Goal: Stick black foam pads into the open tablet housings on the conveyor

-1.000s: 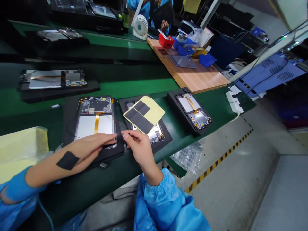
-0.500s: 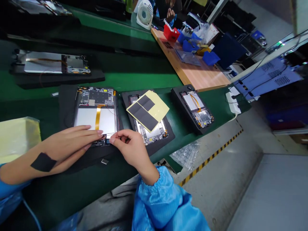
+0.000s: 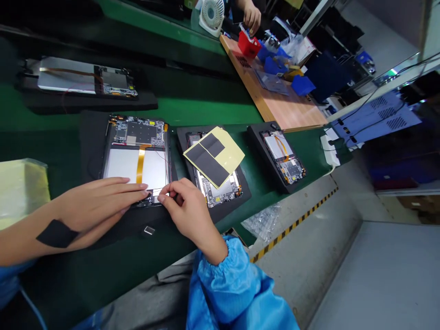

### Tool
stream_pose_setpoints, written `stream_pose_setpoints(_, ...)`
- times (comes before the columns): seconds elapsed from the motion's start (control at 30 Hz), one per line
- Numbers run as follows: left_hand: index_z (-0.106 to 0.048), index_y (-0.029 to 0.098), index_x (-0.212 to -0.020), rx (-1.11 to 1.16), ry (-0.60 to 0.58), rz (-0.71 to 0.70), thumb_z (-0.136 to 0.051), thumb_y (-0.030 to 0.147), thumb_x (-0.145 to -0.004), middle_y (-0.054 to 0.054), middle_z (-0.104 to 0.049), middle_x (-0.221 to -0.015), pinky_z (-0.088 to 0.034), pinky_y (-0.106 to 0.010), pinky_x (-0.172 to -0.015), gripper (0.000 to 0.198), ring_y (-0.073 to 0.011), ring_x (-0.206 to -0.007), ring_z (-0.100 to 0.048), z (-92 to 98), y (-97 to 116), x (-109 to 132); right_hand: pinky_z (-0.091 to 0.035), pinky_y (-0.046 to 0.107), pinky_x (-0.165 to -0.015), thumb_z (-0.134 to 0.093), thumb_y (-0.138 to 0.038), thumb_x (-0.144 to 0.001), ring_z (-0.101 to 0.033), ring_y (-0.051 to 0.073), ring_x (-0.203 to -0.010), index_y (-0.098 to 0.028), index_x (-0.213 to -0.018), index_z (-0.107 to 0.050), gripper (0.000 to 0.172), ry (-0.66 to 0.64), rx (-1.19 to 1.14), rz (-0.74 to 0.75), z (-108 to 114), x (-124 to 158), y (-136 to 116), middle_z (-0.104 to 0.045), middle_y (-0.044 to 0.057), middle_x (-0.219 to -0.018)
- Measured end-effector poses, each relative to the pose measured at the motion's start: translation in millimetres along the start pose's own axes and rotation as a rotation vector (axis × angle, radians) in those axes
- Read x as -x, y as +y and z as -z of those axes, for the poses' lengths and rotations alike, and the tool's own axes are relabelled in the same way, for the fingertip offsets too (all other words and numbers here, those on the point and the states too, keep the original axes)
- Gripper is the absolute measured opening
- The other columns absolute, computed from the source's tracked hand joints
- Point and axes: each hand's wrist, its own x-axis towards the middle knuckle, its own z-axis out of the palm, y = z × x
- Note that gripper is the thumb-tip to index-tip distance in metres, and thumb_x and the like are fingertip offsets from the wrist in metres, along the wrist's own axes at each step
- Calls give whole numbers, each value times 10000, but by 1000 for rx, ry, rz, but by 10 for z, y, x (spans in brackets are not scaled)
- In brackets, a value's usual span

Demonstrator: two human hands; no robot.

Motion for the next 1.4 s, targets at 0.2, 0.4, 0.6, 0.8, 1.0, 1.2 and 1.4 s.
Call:
stream_pose_setpoints(0.2,-568,294,-1537,-27,23,-136,-485,95,-955,-36,-716,-1425,-532,-412,-1167,620,-266,-1264,-711,21,-20,-30,-417,273,-671,-686,-218,-989,-556,136,-747,-231,-924,-705,69,-36,98,56,25,15,-32,-567,-12,-898)
stream_pose_setpoints(0.4,-542,257,-1545,-81,-27,-168,-452,90,-982,-46,-714,-1427,-502,-405,-1192,595,-259,-1312,-680,9,-39,-17,-425,291,-661,-673,-238,-979,-575,166,-775,-250,-1122,-605,159,-9,237,37,-23,56,-38,-604,12,-977)
stream_pose_setpoints(0.6,-548,266,-1495,-40,37,-19,-467,149,-1033,-27,-719,-1407,-437,-374,-1233,483,-221,-1292,-677,36,96,-29,-456,302,-611,-766,-290,-905,-509,134,-661,-250,-1435,-447,620,264,113,73,-74,176,16,-585,27,-1033)
stream_pose_setpoints(0.8,-476,286,-1510,59,126,230,-483,311,-1083,-56,-660,-1455,-475,-344,-1164,428,-237,-1348,-624,23,410,-57,-456,265,-578,-632,-236,-1013,-558,128,-658,-234,-1096,-700,107,325,20,307,132,156,-178,-621,-4,-850)
stream_pose_setpoints(1.0,-514,234,-1450,-31,134,164,-453,191,-1067,-75,-720,-1241,-520,-350,-1031,390,-229,-1150,-679,-97,559,-60,-539,315,-789,-607,-109,-987,-664,185,-868,-198,-1023,-778,196,-92,343,478,242,-217,-155,-709,52,-963)
stream_pose_setpoints(1.2,-509,185,-1443,-139,112,52,-440,120,-1040,-110,-687,-1366,-488,-345,-1146,414,-232,-1291,-638,-158,576,-35,-540,387,-905,-590,-136,-1026,-632,243,-1017,-186,-1052,-777,196,-426,610,664,422,-506,-119,-695,103,-1084)
stream_pose_setpoints(1.4,-512,236,-1428,-108,64,101,-428,223,-1080,-83,-716,-1353,-546,-298,-1090,358,-214,-1243,-694,-93,543,-63,-497,460,-1120,-536,-46,-966,-592,283,-1274,-137,-1312,-667,382,-501,570,725,645,-634,-155,-625,173,-1421)
